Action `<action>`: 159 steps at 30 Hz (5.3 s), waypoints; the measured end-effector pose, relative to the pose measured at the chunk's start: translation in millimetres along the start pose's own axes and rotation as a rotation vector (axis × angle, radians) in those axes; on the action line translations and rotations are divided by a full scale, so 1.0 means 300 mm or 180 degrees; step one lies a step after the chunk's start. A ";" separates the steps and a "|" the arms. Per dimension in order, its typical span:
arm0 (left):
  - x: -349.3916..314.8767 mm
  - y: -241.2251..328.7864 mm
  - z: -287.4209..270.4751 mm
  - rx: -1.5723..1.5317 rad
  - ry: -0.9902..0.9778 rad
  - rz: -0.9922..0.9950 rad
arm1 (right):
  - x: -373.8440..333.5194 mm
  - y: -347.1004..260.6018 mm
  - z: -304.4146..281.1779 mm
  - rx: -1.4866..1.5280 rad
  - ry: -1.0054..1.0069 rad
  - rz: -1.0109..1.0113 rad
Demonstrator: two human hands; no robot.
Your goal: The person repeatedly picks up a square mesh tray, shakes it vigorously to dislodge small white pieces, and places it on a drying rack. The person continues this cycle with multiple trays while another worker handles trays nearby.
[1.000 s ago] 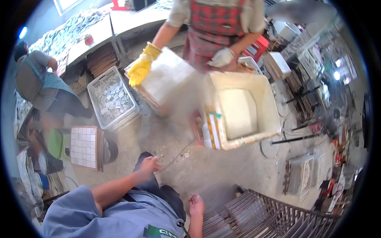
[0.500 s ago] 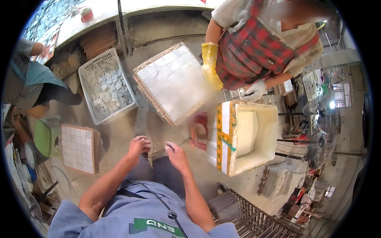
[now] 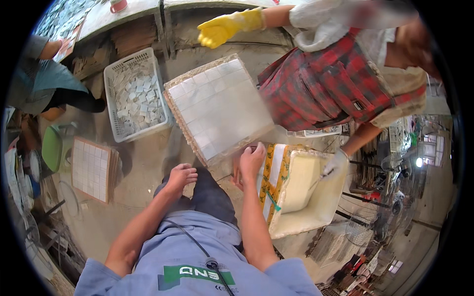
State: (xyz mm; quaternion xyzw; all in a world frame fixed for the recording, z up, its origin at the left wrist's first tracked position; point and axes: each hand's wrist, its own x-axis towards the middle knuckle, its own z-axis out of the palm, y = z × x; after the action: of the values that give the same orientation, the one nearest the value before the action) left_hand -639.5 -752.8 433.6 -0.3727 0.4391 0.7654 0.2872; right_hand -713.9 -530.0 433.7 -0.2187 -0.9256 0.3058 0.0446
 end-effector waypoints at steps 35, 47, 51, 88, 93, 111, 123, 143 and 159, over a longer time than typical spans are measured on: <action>0.101 0.064 0.247 0.1033 0.1567 0.0099 | 0.363 0.039 -0.021 -0.0493 0.0123 -0.0411; 0.193 -0.049 0.094 0.0443 0.0818 0.0600 | -0.219 -0.058 0.157 0.3191 -0.1805 0.2533; 0.167 0.000 0.119 0.0633 0.0920 0.0601 | -0.220 -0.078 0.140 0.2873 -0.1808 0.2332; 0.023 0.137 0.140 -0.1583 0.0159 0.0799 | 0.391 -0.140 -0.189 -0.0780 0.0065 -0.0435; 0.019 0.140 0.142 -0.1473 0.0034 0.0749 | 0.536 -0.076 -0.094 0.1708 -0.1422 0.0938; -0.219 0.294 -0.036 -0.1051 0.0928 0.1295 | -0.026 -0.113 -0.119 0.2428 -0.0173 0.1753; -0.512 0.239 -0.492 0.0702 -0.0312 0.0760 | -1.082 -0.240 -0.195 0.2851 0.2383 0.3056; -0.584 -0.561 -0.152 0.4632 -0.3178 0.2249 | -2.080 0.090 -0.297 0.3221 0.5566 0.4322; -0.572 -1.185 0.522 0.5319 -0.1586 0.0636 | -1.939 0.574 -0.354 0.3218 0.6125 0.5530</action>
State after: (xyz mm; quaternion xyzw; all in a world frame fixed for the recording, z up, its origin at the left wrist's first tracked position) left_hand -321.0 -473.6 464.4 0.1776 0.8110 0.2741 0.4853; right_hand -102.2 -599.7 448.4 -0.7998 0.1088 0.2641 0.5280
